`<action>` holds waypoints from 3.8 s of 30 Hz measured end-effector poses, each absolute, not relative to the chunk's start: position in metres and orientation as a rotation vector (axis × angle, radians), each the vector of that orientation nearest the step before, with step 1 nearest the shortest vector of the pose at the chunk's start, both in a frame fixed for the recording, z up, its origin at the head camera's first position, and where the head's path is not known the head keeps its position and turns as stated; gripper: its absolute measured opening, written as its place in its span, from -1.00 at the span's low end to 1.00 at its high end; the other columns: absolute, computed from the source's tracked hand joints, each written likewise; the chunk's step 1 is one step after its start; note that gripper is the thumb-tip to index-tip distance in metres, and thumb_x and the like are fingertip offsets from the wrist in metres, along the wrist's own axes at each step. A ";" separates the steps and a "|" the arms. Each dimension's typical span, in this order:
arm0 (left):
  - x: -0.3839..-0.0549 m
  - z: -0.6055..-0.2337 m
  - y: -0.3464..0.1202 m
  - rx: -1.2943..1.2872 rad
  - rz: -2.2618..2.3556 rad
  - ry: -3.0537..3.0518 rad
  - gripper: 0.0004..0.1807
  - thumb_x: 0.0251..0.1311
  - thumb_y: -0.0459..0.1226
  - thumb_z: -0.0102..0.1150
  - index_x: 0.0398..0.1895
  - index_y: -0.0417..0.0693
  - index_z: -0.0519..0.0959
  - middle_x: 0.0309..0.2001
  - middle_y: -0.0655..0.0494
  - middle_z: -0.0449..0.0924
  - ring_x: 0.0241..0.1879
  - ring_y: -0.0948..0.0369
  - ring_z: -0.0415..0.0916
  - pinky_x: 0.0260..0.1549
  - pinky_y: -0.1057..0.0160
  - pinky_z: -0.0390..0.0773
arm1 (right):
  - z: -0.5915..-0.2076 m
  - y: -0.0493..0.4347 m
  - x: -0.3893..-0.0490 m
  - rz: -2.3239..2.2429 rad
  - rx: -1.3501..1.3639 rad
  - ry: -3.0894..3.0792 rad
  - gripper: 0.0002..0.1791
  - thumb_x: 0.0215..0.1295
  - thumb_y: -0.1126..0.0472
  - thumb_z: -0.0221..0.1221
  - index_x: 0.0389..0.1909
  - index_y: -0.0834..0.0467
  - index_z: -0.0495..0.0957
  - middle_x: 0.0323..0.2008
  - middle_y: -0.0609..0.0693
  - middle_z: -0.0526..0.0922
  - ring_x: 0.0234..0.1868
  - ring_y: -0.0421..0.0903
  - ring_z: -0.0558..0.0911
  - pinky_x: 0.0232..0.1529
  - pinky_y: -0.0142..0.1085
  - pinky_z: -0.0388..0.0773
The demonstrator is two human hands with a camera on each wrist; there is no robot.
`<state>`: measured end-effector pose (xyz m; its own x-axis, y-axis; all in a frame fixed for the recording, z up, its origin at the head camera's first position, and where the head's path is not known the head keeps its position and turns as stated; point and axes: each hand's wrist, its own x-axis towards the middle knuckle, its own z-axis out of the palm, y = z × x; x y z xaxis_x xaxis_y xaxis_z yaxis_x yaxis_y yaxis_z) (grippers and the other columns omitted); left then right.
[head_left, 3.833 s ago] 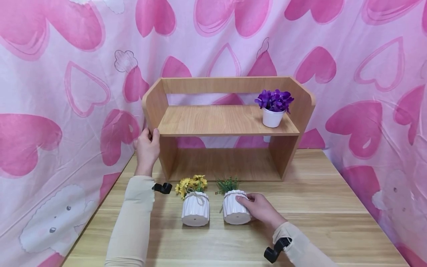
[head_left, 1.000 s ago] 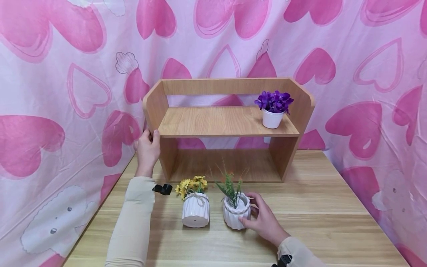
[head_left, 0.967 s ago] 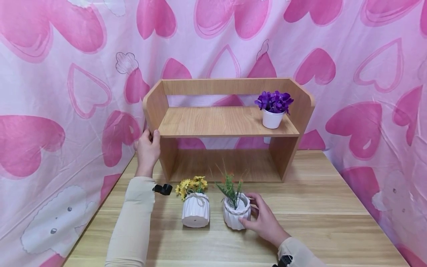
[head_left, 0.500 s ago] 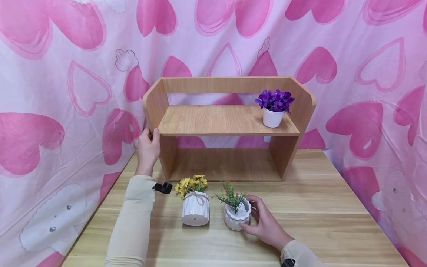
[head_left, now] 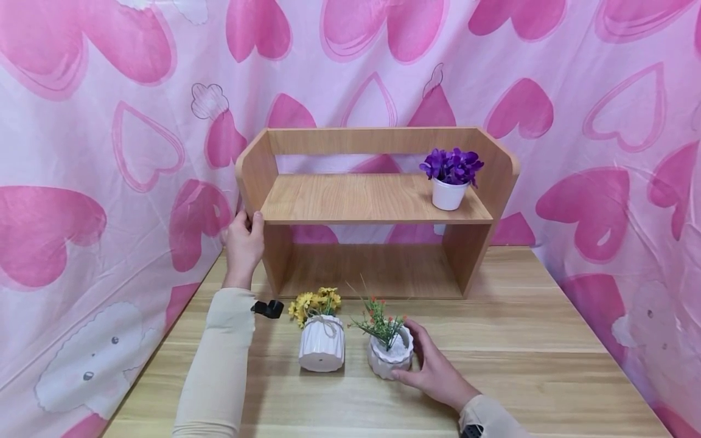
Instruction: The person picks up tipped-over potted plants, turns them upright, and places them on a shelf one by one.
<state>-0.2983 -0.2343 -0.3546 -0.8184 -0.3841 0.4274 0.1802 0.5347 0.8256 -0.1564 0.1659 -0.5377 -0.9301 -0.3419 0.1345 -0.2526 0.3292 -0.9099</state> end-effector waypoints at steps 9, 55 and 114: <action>-0.299 -0.355 -0.235 0.160 -1.253 -2.205 -0.50 0.63 -0.07 0.01 0.29 -0.28 0.62 0.30 -0.33 0.66 0.40 -0.29 0.40 0.53 -0.27 0.08 | -0.538 0.157 -0.159 -1.681 -0.455 2.497 0.13 0.10 0.08 0.63 0.62 0.15 0.20 0.52 0.23 0.47 0.55 0.22 0.44 0.55 -0.38 0.27; -0.297 -0.355 -0.233 0.172 -1.339 -2.200 -0.45 0.65 -0.04 -0.03 0.46 -0.22 0.53 0.41 -0.27 0.58 0.40 -0.14 0.56 0.49 -0.11 0.49 | -0.453 0.131 -0.168 -1.873 -0.342 2.646 -0.05 0.14 0.23 0.59 0.52 0.20 0.34 0.37 0.22 0.61 0.43 0.25 0.56 0.52 0.32 0.36; -0.301 -0.358 -0.231 0.141 -1.330 -2.153 -0.50 0.65 -0.14 -0.01 0.43 -0.27 0.54 0.36 -0.33 0.61 0.30 -0.16 0.63 0.41 -0.14 0.55 | -0.297 0.123 -0.291 -1.841 -0.318 2.880 -0.06 0.31 -0.08 0.50 0.57 0.17 0.31 0.45 0.19 0.51 0.44 0.14 0.52 0.55 0.10 0.44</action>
